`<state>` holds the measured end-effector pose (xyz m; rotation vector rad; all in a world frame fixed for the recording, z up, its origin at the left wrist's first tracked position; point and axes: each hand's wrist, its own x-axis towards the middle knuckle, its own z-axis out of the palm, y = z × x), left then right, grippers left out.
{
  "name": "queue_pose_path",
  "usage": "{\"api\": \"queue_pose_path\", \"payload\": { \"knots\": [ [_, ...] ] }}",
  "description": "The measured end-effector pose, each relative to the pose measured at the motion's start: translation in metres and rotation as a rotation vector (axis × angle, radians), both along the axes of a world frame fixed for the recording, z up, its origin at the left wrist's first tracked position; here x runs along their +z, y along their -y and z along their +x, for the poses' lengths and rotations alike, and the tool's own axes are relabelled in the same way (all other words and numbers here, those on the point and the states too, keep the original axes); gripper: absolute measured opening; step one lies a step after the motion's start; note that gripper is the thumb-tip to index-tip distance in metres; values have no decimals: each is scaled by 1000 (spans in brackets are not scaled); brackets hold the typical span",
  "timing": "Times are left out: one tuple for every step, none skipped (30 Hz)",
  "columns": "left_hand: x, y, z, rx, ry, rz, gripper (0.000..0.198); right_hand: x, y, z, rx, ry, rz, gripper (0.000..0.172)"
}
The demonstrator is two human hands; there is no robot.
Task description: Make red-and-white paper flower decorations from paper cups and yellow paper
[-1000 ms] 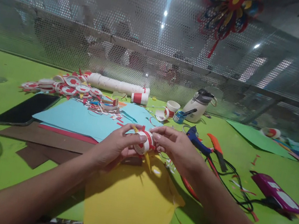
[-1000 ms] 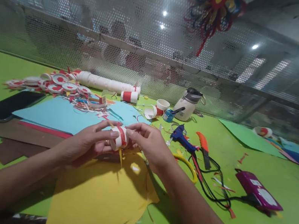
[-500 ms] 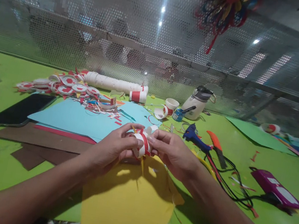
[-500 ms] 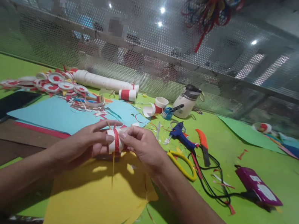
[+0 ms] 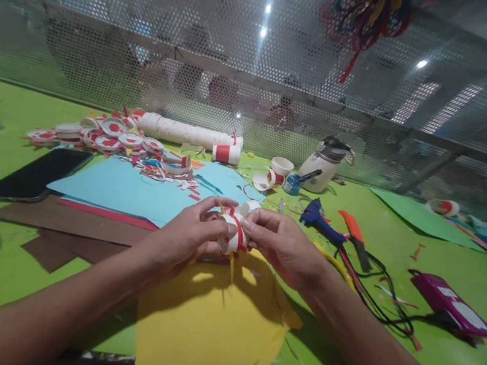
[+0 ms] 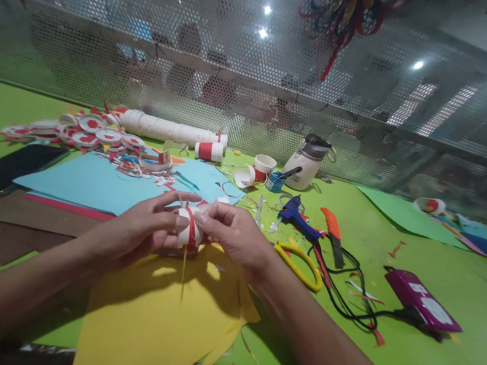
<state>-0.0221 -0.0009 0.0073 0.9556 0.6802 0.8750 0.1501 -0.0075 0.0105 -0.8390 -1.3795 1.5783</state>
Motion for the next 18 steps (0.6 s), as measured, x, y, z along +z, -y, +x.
{"api": "queue_pose_path", "payload": {
  "knots": [
    [0,-1,0,4,-5,-1,46,0,0,0,5,-6,-7,23],
    [-1,-1,0,9,-8,-4,46,1,0,-1,7,-11,-16,22],
    [-1,-2,0,16,-10,-7,45,1,1,-2,4,-15,-24,22],
    [-2,-3,1,22,-13,-10,45,2,1,-2,-4,-20,-32,22],
    [-2,-3,1,25,-18,-15,44,2,1,-3,-13,-26,-45,22],
    [-2,-4,1,25,-22,-21,44,3,1,-4,-23,-33,-59,22],
    [-2,-4,2,23,-24,-28,44,3,1,-4,-33,-38,-76,22],
    [-2,-4,2,19,-23,-36,43,3,1,-5,-45,-44,-96,23],
    [-2,-4,2,17,-21,-42,43,3,1,-5,-61,-48,-118,23],
    [-2,-4,3,15,-19,-49,43,3,1,-6,-78,-52,-142,23],
    [-1,-4,3,15,-18,-54,43,2,1,-6,-97,-57,-165,24],
    [-1,-4,3,15,-19,-57,43,2,0,-6,-113,-62,-186,24],
    [-2,-5,3,15,-22,-59,43,1,-1,-6,-123,-65,-200,24],
    [-2,-5,3,12,-24,-60,42,0,-1,-6,-126,-67,-208,24],
    [-2,-6,2,8,-25,-61,41,-1,-2,-5,-121,-65,-209,24],
    [-3,-6,2,1,-26,-62,40,-1,-2,-5,-114,-58,-203,24],
    [-3,-7,2,-6,-29,-65,38,-1,-3,-5,-106,-47,-195,23],
    [-4,-7,1,-12,-33,-66,37,-1,-3,-4,-98,-35,-188,22]
  ]
}}
